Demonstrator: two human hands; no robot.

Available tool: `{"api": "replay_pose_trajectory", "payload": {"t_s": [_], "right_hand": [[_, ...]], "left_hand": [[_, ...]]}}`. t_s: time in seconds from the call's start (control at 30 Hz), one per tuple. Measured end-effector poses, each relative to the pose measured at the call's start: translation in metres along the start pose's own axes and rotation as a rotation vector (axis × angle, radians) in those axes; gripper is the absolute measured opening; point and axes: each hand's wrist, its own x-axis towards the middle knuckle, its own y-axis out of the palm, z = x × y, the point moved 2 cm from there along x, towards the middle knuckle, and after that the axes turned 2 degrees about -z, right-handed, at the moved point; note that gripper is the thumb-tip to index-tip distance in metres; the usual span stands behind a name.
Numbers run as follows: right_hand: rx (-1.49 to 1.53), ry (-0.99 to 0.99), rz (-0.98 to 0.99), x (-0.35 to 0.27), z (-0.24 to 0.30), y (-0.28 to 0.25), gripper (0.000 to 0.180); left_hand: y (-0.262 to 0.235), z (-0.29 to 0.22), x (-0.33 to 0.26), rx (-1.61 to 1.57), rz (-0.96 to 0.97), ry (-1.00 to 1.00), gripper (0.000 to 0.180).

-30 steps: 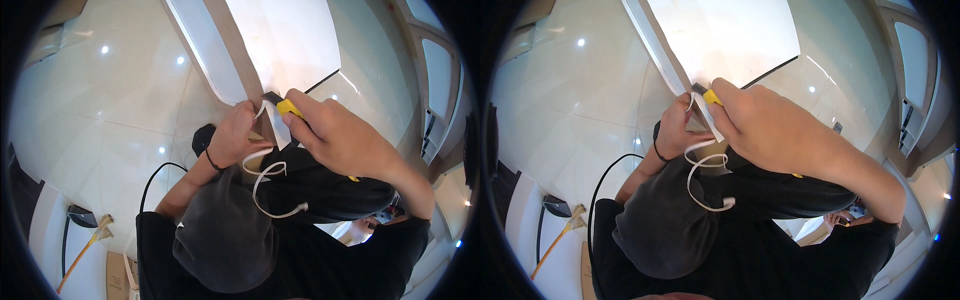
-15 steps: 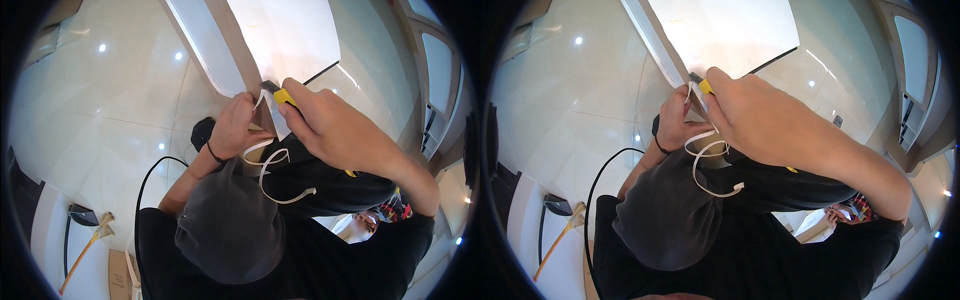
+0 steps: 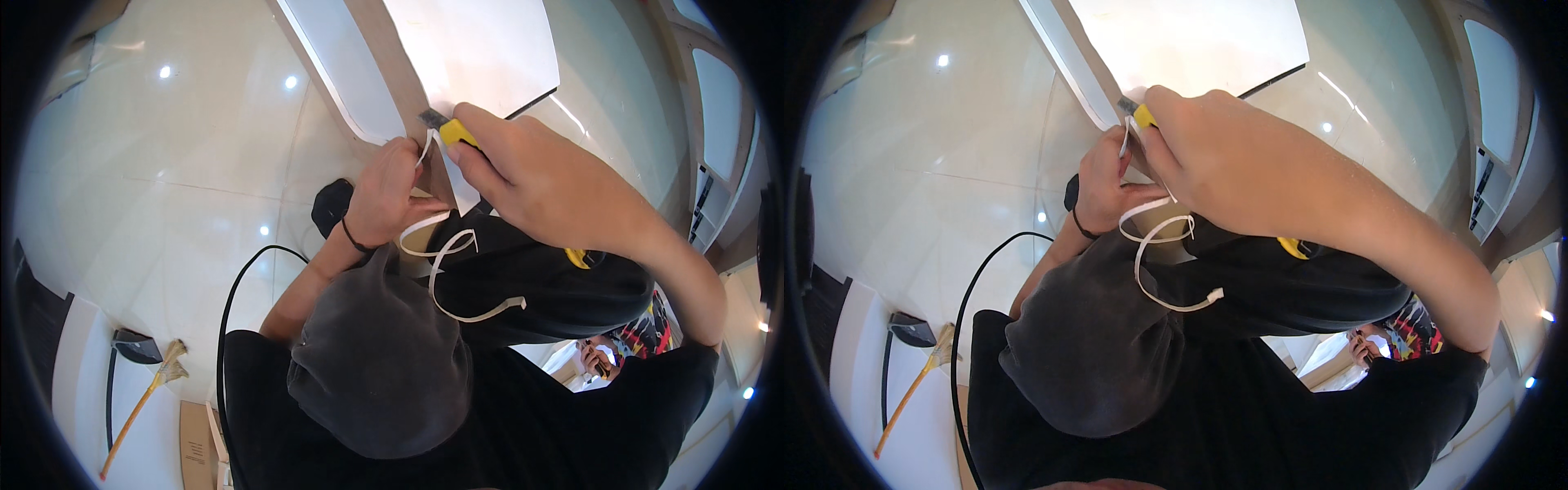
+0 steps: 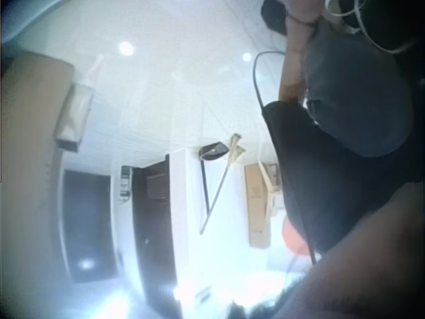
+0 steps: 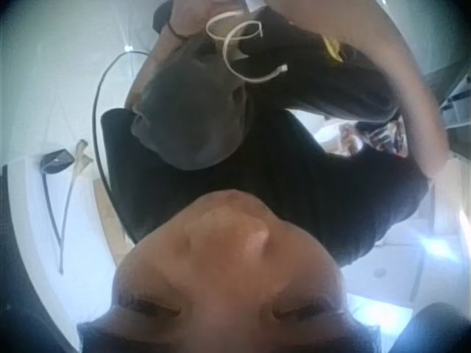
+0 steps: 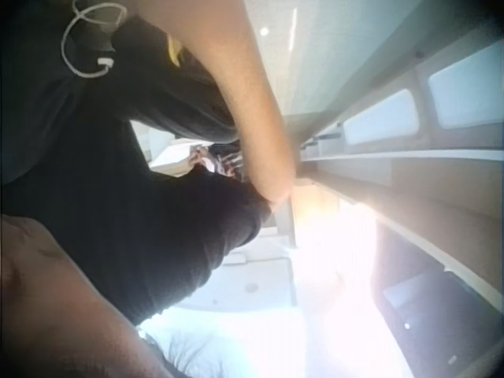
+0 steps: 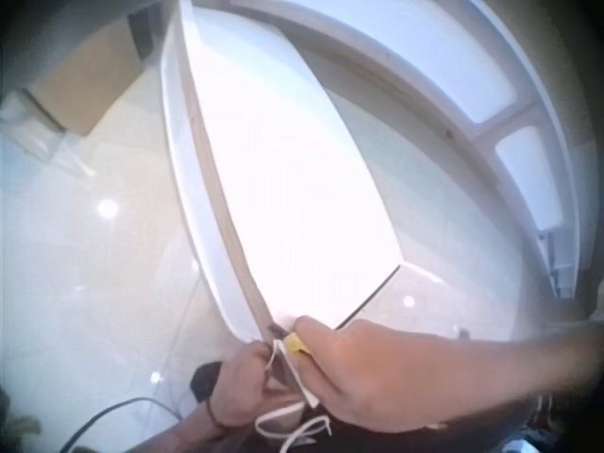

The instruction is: The person sits on the floor and uses a yellow utility knife to carefully cut and remove a white cable or wire from the edge of a white furniture panel. The person peels the cable away from the panel as it is cut.

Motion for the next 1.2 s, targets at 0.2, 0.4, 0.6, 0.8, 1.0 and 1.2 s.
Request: {"api": "replay_pose_trajectory", "payload": {"t_s": [0.2, 0.4, 0.6, 0.8, 1.0, 1.2], "right_hand": [[-0.231, -0.023, -0.079, -0.013, 0.014, -0.006, 0.019], [-0.167, -0.029, -0.107, -0.021, 0.013, -0.003, 0.014], [-0.133, -0.004, -0.090, -0.018, 0.006, 0.005, 0.014], [-0.168, 0.010, -0.083, -0.018, 0.008, 0.008, 0.016], [-0.203, 0.015, -0.066, -0.019, 0.010, 0.006, 0.018], [-0.216, 0.078, 0.039, -0.016, 0.012, -0.004, 0.020]], "left_hand": [[-0.002, -0.003, -0.002, 0.097, -0.028, 0.014, 0.067], [-0.001, -0.003, -0.002, 0.188, -0.074, 0.042, 0.059], [0.000, -0.003, -0.004, 0.195, -0.071, 0.023, 0.054], [0.000, -0.003, -0.004, 0.166, -0.089, 0.060, 0.050], [0.001, -0.005, -0.003, 0.153, -0.093, 0.060, 0.049], [0.001, -0.005, -0.002, 0.140, -0.094, 0.070, 0.048]]}}
